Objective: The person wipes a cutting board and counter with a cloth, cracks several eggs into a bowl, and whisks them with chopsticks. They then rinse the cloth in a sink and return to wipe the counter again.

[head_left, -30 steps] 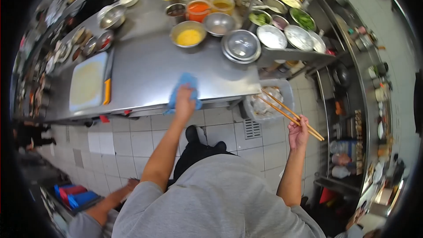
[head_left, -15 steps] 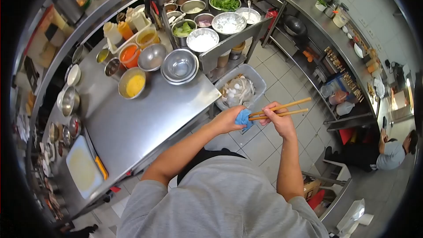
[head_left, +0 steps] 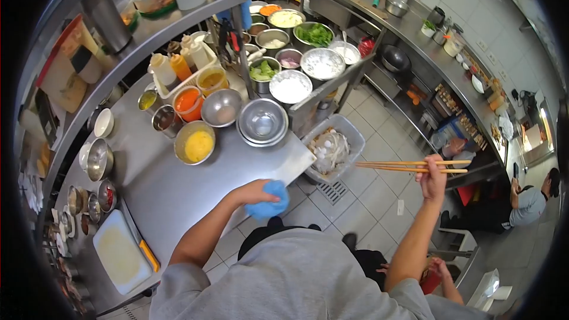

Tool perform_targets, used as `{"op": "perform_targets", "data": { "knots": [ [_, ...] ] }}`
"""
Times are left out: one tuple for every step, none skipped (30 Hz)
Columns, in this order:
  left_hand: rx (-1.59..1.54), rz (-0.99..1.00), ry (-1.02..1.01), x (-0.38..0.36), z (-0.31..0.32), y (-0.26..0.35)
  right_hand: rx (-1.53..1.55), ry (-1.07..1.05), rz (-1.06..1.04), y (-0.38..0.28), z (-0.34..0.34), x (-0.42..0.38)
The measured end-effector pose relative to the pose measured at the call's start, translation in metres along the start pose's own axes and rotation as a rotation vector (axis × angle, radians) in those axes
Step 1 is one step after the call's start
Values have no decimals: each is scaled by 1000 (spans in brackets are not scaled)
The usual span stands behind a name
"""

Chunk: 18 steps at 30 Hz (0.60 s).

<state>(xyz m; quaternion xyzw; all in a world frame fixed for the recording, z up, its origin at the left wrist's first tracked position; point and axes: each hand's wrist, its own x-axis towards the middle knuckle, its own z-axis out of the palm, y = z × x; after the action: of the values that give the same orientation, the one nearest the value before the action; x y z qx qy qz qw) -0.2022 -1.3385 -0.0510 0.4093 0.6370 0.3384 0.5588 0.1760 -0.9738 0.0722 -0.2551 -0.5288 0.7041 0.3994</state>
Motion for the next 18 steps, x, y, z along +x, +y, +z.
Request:
{"op": "perform_targets", "data": {
  "knots": [
    [-22, -24, 58, -19, -11, -18, -25, -46, 4, -4, 10, 2],
    [-27, -19, 69, -38, -23, -24, -54, -93, 12, -6, 19, 4],
    [27, -92, 157, -63, -32, -24, -59, -109, 12, -1, 32, 3],
    [80, -164, 250, -82, -37, -20, -40, -104, 22, 9, 51, 2],
    [70, -159, 272, -97, -38, -16, -20, -101, 32, 21, 71, 3],
    [226, -202, 447, -113, -38, -13, -21, -127, 31, 34, 90, 6],
    [382, -248, 619, -125, -38, -16, 11, -111, 48, 49, 108, 10],
    [373, -249, 639, -129, -36, -29, 44, -92, 63, 62, 126, 14],
    [402, -182, 745, -126, -31, -47, 41, -109, 61, 70, 144, 19],
    [431, -112, 846, -123, -26, -58, 33, -104, 79, 75, 161, 28],
    [416, -140, 879, -116, -20, -67, 24, -96, 95, 76, 178, 38],
    [408, -135, 887, -105, -10, -82, 16, -105, 90, 74, 193, 49],
    [519, -47, 1066, -90, 1, -102, 21, -129, 62, 72, 210, 62],
    [632, 42, 1245, -81, 10, -112, 27, -154, 34, 68, 225, 77],
    [630, 74, 1280, -81, 15, -107, 25, -165, 29, 66, 240, 93],
    [625, 77, 1296, -81, 14, -107, 15, -190, 15, 62, 256, 111],
    [626, 56, 1293, -80, 12, -106, 2, -218, 3, 59, 272, 131],
    [624, 33, 1289, -78, 13, -105, 12, -245, -28, 60, 285, 153]
  ]
}}
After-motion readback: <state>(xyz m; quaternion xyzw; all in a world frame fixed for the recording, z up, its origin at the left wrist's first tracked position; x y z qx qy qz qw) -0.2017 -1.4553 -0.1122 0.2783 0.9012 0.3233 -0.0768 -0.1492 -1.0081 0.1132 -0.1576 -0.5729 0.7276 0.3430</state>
